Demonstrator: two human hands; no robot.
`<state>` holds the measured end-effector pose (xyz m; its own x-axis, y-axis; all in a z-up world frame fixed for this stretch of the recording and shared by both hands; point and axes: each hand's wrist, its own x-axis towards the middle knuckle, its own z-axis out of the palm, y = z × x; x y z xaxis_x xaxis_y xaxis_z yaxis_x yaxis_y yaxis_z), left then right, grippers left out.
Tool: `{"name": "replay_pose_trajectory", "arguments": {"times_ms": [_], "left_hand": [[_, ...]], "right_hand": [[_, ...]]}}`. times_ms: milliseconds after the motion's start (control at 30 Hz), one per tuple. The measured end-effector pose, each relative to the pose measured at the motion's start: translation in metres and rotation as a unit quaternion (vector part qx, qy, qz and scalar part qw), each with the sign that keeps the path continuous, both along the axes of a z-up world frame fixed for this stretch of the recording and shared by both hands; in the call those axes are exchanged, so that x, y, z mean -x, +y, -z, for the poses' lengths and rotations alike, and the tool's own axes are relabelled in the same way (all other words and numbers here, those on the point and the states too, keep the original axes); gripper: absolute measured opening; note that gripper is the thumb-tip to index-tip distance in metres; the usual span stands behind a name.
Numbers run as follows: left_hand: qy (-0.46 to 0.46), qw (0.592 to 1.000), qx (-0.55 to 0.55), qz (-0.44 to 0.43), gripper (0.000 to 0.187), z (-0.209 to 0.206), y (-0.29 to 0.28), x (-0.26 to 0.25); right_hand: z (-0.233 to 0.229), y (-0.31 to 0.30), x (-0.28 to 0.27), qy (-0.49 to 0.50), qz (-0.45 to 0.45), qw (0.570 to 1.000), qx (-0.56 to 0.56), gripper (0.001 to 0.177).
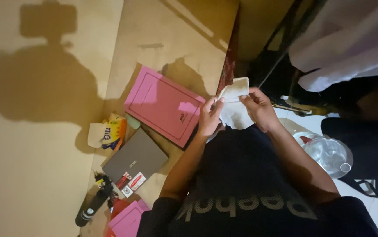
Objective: The person wipes a wooden desk surface with a white cloth, moving the cloth back and forth across the surface. They shift a pink folder to access more area and continue wiping the desk.
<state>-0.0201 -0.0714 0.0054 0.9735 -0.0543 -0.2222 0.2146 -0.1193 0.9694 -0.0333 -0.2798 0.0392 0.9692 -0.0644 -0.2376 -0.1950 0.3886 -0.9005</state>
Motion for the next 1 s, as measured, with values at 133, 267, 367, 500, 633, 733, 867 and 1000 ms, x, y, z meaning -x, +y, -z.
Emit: {"name": "replay_pose_trajectory", "arguments": {"times_ms": [133,267,367,500,633,733,867,1000], "left_hand": [[0.044,0.999,0.019,-0.025,0.036,-0.020,0.015,0.004],[0.100,0.993,-0.064,0.020,0.047,-0.078,0.027,0.014],[0.122,0.991,-0.044,0.030,0.039,0.057,0.046,0.002],[0.057,0.997,-0.038,-0.031,0.032,-0.031,0.061,-0.006],[-0.106,0.991,0.039,-0.066,0.029,-0.063,0.079,-0.009],[-0.028,0.990,0.089,-0.109,0.036,-0.029,0.093,-0.003],[0.165,0.958,0.126,-0.198,0.047,-0.030,0.098,-0.005],[0.148,0.948,0.147,-0.241,0.042,-0.030,0.106,-0.002]], "right_hand": [[-0.031,0.019,-0.010,0.024,-0.009,0.999,-0.030,0.015],[-0.045,0.030,-0.021,0.084,-0.027,0.994,-0.072,0.017],[-0.001,0.030,-0.038,0.160,-0.105,0.978,-0.082,0.026],[-0.040,0.046,-0.040,0.072,-0.133,0.982,-0.109,0.035],[-0.013,0.049,-0.057,-0.006,-0.181,0.983,-0.027,0.014],[0.022,0.052,-0.075,-0.022,-0.189,0.982,-0.015,0.016],[0.000,0.049,-0.091,-0.066,-0.199,0.978,-0.018,0.017],[0.042,0.043,-0.119,-0.049,-0.165,0.978,0.120,0.024]]}}
